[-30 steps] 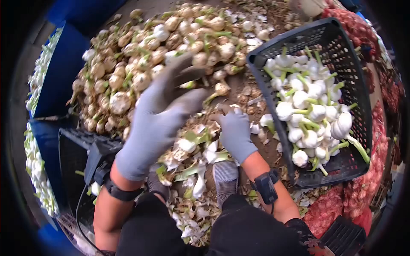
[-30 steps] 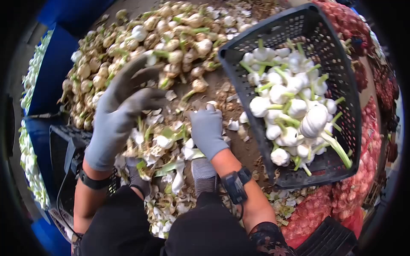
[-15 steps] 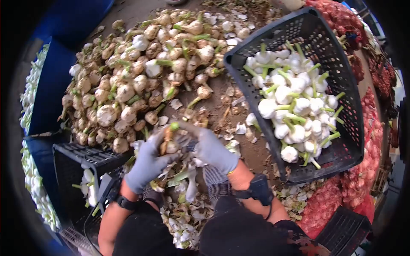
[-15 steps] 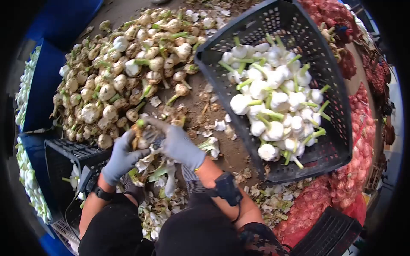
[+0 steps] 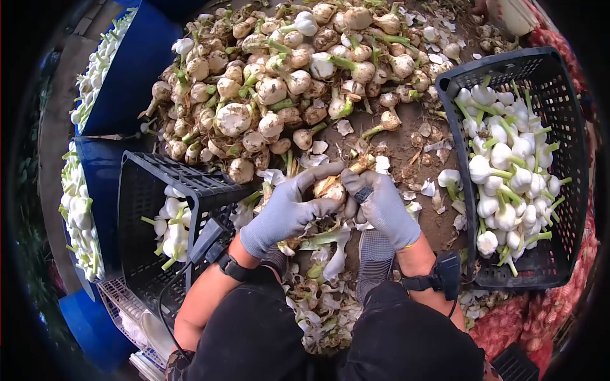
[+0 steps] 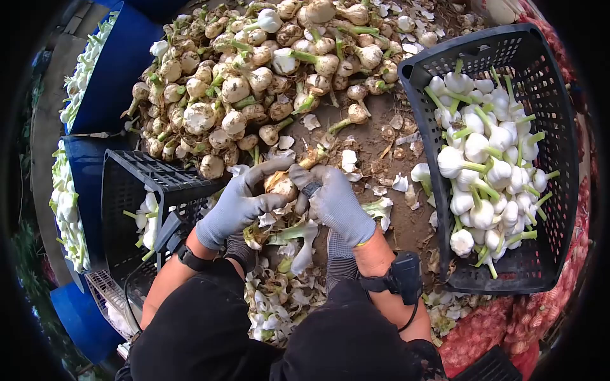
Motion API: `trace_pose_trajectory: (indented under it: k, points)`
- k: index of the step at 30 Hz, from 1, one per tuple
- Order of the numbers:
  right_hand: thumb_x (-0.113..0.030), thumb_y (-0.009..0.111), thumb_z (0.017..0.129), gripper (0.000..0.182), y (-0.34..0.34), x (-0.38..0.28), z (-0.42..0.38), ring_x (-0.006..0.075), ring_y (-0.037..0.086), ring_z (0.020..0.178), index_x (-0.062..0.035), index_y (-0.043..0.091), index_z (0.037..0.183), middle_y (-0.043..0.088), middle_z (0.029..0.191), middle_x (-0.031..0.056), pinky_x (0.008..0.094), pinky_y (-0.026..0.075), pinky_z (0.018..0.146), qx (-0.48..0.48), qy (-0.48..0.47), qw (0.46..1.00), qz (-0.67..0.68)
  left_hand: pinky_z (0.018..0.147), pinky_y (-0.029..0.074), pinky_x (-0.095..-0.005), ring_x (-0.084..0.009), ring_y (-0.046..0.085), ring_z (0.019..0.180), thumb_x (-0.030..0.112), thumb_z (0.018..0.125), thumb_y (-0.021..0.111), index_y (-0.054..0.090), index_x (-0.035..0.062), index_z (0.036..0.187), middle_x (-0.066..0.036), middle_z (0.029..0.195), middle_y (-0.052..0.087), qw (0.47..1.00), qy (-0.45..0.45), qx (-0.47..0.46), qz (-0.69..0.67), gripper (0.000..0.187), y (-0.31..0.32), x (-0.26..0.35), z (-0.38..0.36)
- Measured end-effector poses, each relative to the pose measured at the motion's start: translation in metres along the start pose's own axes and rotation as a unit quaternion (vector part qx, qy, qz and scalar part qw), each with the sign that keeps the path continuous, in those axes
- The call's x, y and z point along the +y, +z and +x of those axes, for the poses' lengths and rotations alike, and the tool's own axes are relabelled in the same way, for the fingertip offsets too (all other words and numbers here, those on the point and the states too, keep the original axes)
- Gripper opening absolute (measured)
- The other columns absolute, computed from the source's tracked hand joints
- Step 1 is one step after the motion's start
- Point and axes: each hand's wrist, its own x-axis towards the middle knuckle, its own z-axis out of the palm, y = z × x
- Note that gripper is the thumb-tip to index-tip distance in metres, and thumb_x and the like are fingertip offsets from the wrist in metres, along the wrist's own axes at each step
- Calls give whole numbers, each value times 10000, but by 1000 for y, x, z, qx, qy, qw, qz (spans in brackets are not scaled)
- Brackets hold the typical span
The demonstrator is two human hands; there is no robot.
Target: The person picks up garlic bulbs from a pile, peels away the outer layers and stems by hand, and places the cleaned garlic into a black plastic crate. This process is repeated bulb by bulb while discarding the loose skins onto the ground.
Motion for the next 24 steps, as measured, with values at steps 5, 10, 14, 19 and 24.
trace_pose_trajectory:
  k: [5,10,14,19,24]
  points:
    - [-101,500,965,226,8,-1,-1,84,544,528,61,599,1086,639,680,74,229,433,477,32,27,999,28,1027,429,-300,-134,503,1217,52,855,719,483,-14,1355,-71,1348,536,997,19,48,-61,556,3,-1,2]
    - [-134,610,867,128,8,13,1,275,608,549,-13,642,894,659,728,155,351,474,536,134,-75,948,-280,546,491,-194,-73,604,601,456,1030,401,444,37,1392,-40,947,651,977,-5,47,-206,555,7,-3,-3]
    - [-133,645,850,152,10,18,4,295,663,744,-15,669,943,684,870,167,385,511,682,181,-286,859,-385,528,472,-199,-56,604,605,613,996,310,459,57,1353,-22,941,652,962,-68,-59,-258,677,-10,-16,-1]
    - [-18,605,887,191,8,8,3,113,629,826,66,624,1057,689,932,59,287,518,713,6,-121,992,-35,781,503,-234,-98,612,881,439,991,521,393,15,1392,-57,1037,647,998,-16,29,52,598,4,-2,-3]
    - [43,525,862,265,13,24,-5,134,644,833,65,596,1117,674,957,84,270,528,742,20,2,997,73,836,478,-247,-95,559,918,211,1018,516,514,-19,1301,-41,1040,604,961,21,247,124,365,-4,-9,4]
